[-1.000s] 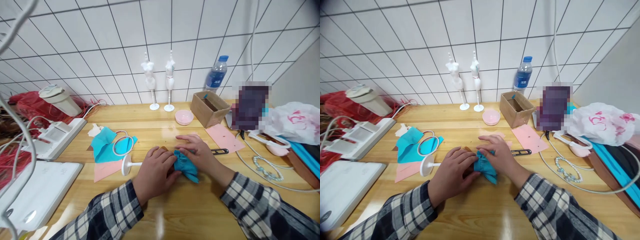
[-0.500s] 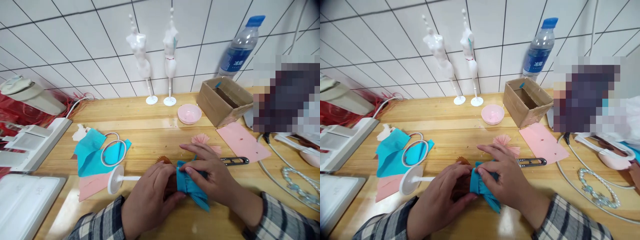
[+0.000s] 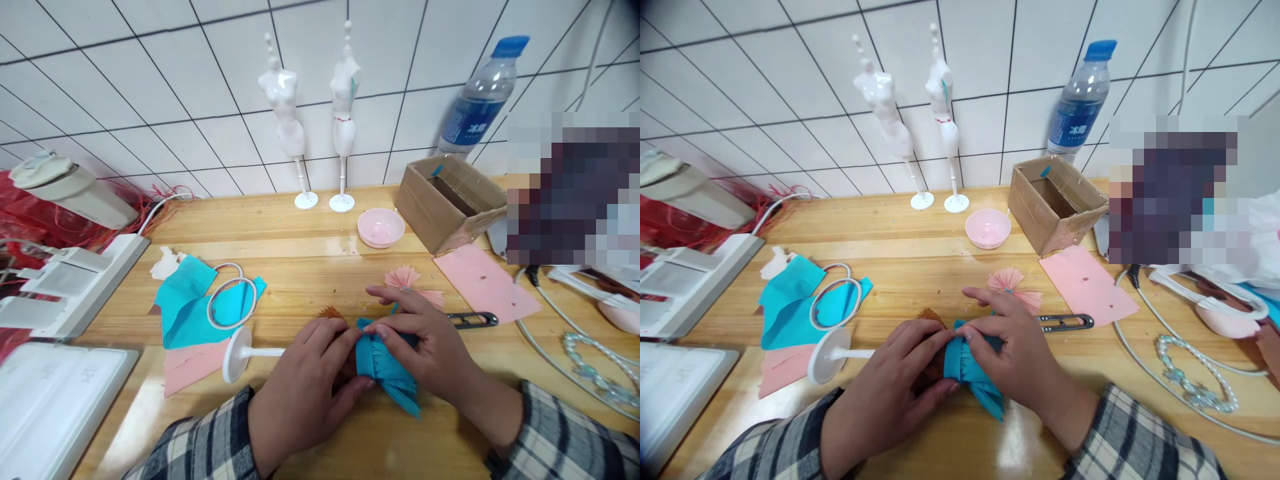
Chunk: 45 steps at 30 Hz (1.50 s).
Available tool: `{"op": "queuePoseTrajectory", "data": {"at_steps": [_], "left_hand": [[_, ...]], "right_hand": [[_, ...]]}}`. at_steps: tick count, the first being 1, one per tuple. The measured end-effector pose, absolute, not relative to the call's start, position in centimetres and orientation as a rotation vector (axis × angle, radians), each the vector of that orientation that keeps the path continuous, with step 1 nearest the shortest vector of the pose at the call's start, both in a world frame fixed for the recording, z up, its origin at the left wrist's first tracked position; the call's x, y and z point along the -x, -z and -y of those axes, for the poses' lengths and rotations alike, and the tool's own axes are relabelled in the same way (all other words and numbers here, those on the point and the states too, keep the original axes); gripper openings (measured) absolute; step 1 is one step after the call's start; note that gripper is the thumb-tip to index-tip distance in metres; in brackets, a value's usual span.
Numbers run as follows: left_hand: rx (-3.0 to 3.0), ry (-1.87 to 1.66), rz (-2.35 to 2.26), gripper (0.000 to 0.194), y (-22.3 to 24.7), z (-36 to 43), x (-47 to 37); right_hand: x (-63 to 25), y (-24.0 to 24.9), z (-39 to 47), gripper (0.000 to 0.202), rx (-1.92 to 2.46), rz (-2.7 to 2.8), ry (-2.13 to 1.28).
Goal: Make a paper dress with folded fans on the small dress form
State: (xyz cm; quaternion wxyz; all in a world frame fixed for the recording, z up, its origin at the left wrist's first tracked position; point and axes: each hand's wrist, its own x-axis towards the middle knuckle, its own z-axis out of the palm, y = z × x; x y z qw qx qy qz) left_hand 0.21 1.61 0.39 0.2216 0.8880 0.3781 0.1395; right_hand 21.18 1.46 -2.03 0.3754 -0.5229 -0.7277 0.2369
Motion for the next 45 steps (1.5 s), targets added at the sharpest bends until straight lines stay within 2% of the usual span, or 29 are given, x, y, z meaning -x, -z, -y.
{"op": "queuePoseTrajectory", "data": {"at_steps": [5,9,12,18,21,28,34,43,45], "left_hand": [[-2.489,-0.393,-1.050,0.043,-0.3,-1.5,-0.3],[-2.518,-0.392,-1.054,0.043,-0.2,-1.3,-0.5],[-2.528,-0.391,-1.055,0.043,-0.2,-1.3,-0.5],[-2.527,-0.426,-1.037,0.044,0.0,-1.2,-0.5],[-2.524,-0.434,-1.043,0.045,0.0,-1.3,-0.6],[-2.499,-0.414,-1.044,0.040,-0.1,-1.4,-0.6],[-2.490,-0.395,-1.071,0.043,-0.1,-1.4,-0.5],[-2.479,-0.442,-1.062,0.043,0.2,-1.3,-0.3],[-2.456,-0.483,-1.067,0.049,0.3,-1.3,-0.2]], "right_hand": [[-21.9,1.0,-2.7,0.022,1.376,1.718,-0.651],[-22.1,0.5,-3.8,0.020,1.540,1.938,-0.597],[-21.7,0.5,-4.2,0.019,1.634,2.085,-0.700],[-21.1,0.5,-4.6,0.008,1.698,2.108,-0.758],[-21.0,0.1,-4.6,0.011,1.620,2.061,-0.699],[-21.6,-0.4,-3.0,0.021,0.980,2.339,-0.404],[-21.8,0.5,-3.1,0.025,1.008,2.358,-0.227],[-21.8,0.5,-3.3,0.024,1.066,2.333,-0.380],[-21.8,0.7,-3.3,0.026,1.108,2.265,-0.486]]}}
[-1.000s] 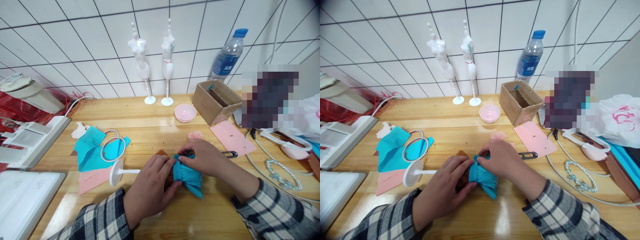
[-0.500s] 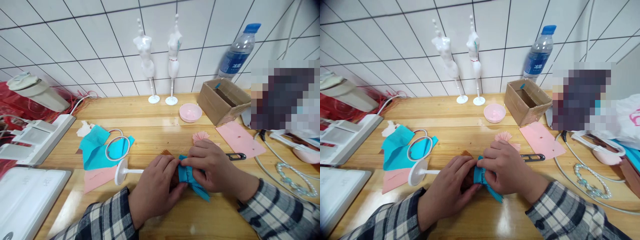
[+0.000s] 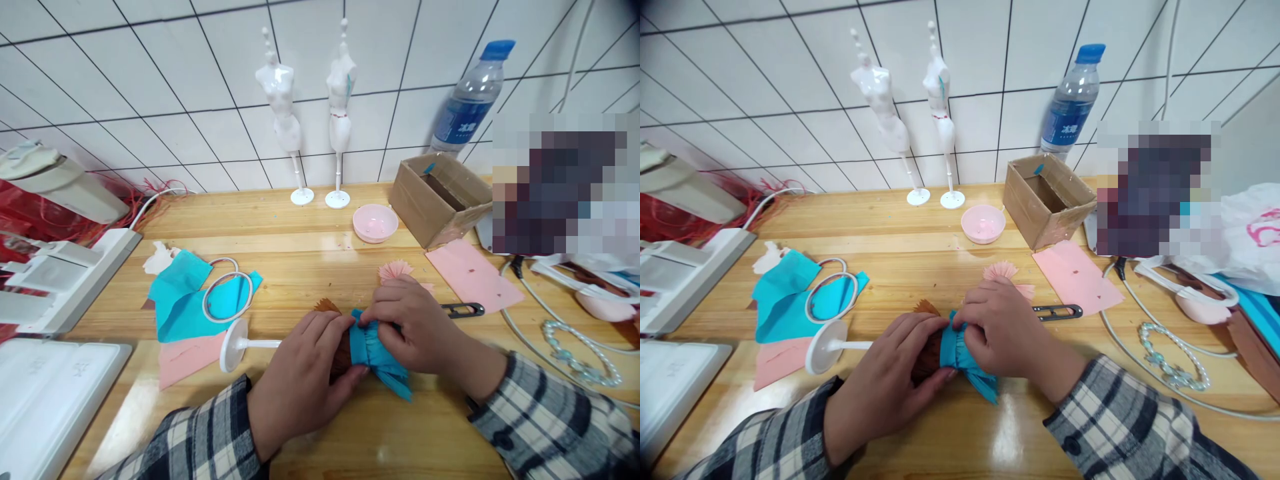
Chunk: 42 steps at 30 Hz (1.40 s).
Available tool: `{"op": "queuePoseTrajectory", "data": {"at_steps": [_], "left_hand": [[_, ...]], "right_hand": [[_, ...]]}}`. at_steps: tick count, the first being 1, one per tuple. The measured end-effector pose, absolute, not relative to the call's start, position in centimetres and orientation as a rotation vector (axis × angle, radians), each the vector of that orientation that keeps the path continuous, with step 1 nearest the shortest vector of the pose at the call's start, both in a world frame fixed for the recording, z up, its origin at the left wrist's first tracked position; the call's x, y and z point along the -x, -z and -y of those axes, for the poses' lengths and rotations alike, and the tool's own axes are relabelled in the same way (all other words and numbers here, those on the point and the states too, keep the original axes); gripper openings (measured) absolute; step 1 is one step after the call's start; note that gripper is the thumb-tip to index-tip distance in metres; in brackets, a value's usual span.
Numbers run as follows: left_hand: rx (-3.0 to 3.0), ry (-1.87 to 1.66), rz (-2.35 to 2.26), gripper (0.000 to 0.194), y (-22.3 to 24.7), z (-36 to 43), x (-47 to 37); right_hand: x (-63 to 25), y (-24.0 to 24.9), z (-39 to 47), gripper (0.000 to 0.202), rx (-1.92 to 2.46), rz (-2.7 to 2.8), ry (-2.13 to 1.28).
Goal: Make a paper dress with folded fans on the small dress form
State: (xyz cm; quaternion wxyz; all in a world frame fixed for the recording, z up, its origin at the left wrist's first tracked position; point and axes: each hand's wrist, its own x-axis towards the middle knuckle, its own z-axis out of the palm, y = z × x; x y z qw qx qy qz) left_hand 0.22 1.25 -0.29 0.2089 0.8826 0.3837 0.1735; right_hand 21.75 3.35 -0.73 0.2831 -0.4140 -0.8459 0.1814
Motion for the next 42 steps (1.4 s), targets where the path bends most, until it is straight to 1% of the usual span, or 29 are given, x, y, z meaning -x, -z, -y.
{"op": "queuePoseTrajectory", "data": {"at_steps": [2,3,4,7,9,12,14,16,23,29,35,42], "left_hand": [[-2.429,-0.521,-1.063,0.058,0.3,-1.3,-0.1],[-2.425,-0.516,-1.056,0.059,0.3,-1.3,-0.1],[-2.427,-0.497,-1.046,0.057,0.2,-1.3,-0.1],[-2.456,-0.406,-1.019,0.042,-0.1,-1.3,-0.1],[-2.465,-0.402,-1.025,0.039,-0.1,-1.4,-0.2],[-2.471,-0.400,-1.024,0.039,-0.1,-1.5,-0.3],[-2.473,-0.390,-1.026,0.039,-0.1,-1.5,-0.3],[-2.480,-0.384,-1.027,0.039,-0.2,-1.6,-0.4],[-2.517,-0.402,-1.021,0.040,-0.1,-1.6,-0.5],[-2.578,-0.427,-1.067,0.043,-0.3,-1.3,-0.4],[-2.547,-0.444,-1.048,0.037,-0.4,-1.3,-0.3],[-2.491,-0.490,-1.066,0.037,0.0,-1.3,-0.1]], "right_hand": [[-21.7,1.0,-3.4,0.029,1.129,2.196,-0.598],[-21.7,1.1,-3.5,0.030,1.134,2.170,-0.640],[-21.6,1.3,-3.5,0.030,1.145,2.144,-0.680],[-21.6,1.6,-3.7,0.030,1.261,2.012,-0.844],[-21.6,1.7,-3.9,0.030,1.393,1.890,-0.921],[-21.7,1.5,-4.0,0.027,1.531,1.834,-0.801],[-21.7,1.3,-4.0,0.022,1.578,1.923,-0.668],[-21.6,1.0,-4.0,0.019,1.634,2.033,-0.603],[-21.0,0.6,-4.5,0.009,1.697,2.126,-0.718],[-20.6,-0.6,-4.3,0.010,1.558,2.274,-0.528],[-20.5,-1.9,-3.3,0.016,1.449,2.420,-0.377],[-20.6,-2.3,-2.9,0.017,1.424,2.466,-0.379]]}}
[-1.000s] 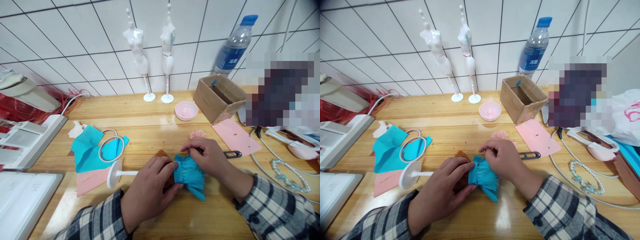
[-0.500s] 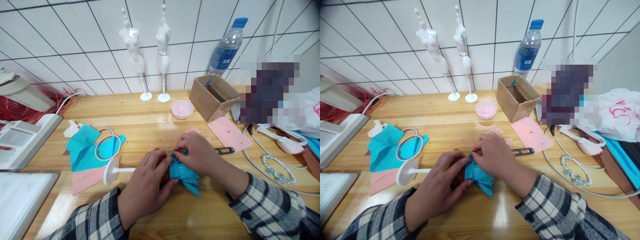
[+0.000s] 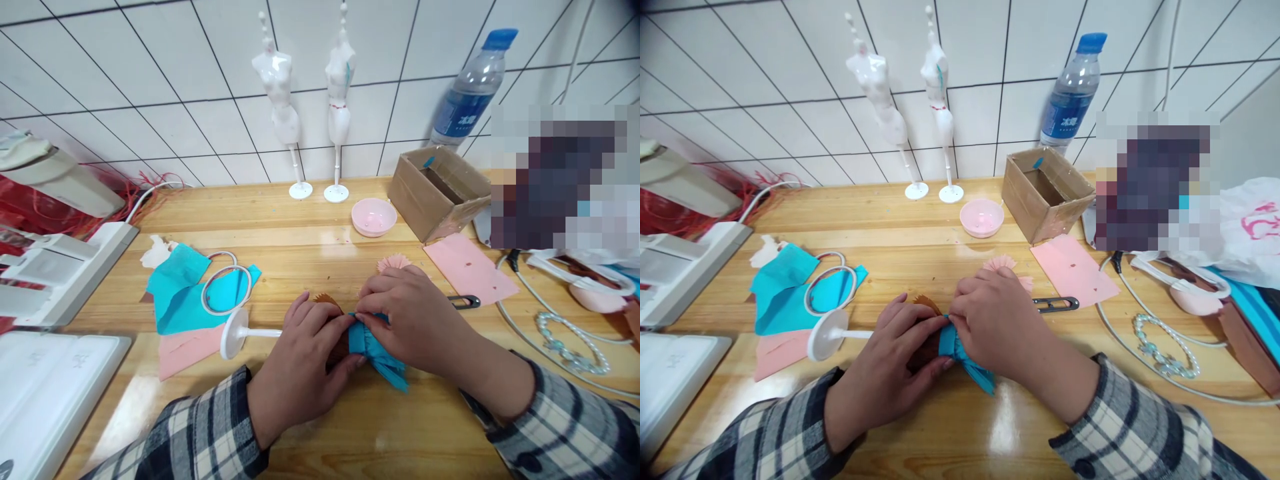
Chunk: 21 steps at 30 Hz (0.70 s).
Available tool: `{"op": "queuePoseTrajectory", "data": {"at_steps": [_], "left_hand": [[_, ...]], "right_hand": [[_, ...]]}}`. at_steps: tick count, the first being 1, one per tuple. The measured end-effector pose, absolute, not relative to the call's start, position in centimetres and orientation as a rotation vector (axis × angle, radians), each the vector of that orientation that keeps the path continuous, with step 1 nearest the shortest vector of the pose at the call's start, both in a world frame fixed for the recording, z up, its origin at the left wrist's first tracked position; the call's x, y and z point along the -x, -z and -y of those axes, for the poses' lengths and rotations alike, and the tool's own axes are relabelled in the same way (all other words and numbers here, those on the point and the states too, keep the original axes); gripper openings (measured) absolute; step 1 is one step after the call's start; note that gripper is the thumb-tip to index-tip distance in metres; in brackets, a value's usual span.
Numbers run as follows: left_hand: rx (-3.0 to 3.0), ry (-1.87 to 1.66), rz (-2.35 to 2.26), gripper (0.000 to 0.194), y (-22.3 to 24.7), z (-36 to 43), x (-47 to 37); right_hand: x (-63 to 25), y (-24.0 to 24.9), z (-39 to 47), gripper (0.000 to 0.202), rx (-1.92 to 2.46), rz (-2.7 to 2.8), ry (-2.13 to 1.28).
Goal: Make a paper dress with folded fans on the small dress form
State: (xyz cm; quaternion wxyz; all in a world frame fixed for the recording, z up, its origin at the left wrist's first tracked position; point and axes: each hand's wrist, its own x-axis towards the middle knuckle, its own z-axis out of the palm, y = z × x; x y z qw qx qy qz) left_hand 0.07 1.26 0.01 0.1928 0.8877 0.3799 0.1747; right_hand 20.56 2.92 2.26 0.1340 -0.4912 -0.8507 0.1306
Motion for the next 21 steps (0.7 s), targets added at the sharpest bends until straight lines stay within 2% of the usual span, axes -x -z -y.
{"op": "queuePoseTrajectory", "data": {"at_steps": [14,19,21], "left_hand": [[-2.466,-0.506,-1.083,0.042,0.22,-1.44,-0.09],[-2.497,-0.530,-1.104,0.068,0.34,-1.44,-0.09],[-2.500,-0.488,-1.091,0.064,0.27,-1.48,-0.13]], "right_hand": [[-21.02,-2.33,-3.17,0.020,1.295,2.607,-0.290],[-21.13,-2.32,-3.21,0.021,1.217,2.693,-0.159],[-21.12,-2.39,-3.14,0.020,1.189,2.729,-0.099]]}}
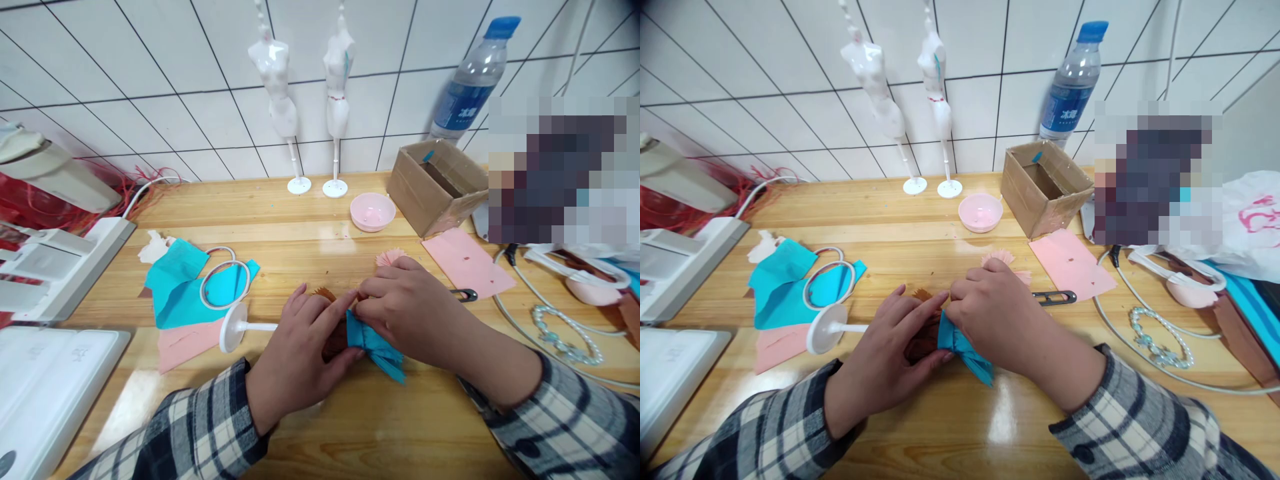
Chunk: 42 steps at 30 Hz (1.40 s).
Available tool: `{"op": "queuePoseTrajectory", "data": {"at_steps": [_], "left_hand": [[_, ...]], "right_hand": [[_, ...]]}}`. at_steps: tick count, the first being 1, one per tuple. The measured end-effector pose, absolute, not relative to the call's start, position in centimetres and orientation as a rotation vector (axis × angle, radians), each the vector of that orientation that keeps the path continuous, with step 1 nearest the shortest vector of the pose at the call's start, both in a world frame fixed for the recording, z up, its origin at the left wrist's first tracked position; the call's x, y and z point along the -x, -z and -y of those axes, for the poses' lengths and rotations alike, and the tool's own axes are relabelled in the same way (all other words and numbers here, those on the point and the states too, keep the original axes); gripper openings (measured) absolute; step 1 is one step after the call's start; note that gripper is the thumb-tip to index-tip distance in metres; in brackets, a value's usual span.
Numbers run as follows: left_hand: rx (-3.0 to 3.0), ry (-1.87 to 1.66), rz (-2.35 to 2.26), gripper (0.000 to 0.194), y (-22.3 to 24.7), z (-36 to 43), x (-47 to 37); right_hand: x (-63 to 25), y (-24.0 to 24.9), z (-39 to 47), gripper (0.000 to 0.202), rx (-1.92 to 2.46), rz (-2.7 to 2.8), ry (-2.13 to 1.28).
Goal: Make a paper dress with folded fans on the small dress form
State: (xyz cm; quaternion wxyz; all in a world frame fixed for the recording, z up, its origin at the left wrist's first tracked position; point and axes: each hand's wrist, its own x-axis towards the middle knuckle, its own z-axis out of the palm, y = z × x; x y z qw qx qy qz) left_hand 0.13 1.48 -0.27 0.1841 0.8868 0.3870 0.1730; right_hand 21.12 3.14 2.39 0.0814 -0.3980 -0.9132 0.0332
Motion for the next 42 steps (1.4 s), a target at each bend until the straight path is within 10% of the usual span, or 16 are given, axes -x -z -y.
{"op": "queuePoseTrajectory", "data": {"at_steps": [21,28,35,42], "left_hand": [[-2.490,-0.517,-1.033,0.037,-0.1,-1.7,-0.3],[-2.621,-0.681,-1.064,0.086,-0.1,-1.1,0.6],[-2.881,-0.629,-1.353,0.029,-2.8,-1.9,4.7],[-2.846,-0.072,-1.183,0.034,-4.0,-3.1,8.1]], "right_hand": [[-21.7,-2.6,-3.3,0.029,1.151,2.549,-0.346],[-25.0,0.9,-4.3,0.031,1.372,1.852,-0.104],[-26.4,0.7,-1.6,0.032,1.375,1.941,-0.006],[-20.5,-0.5,2.1,0.034,1.297,2.267,0.031]]}}
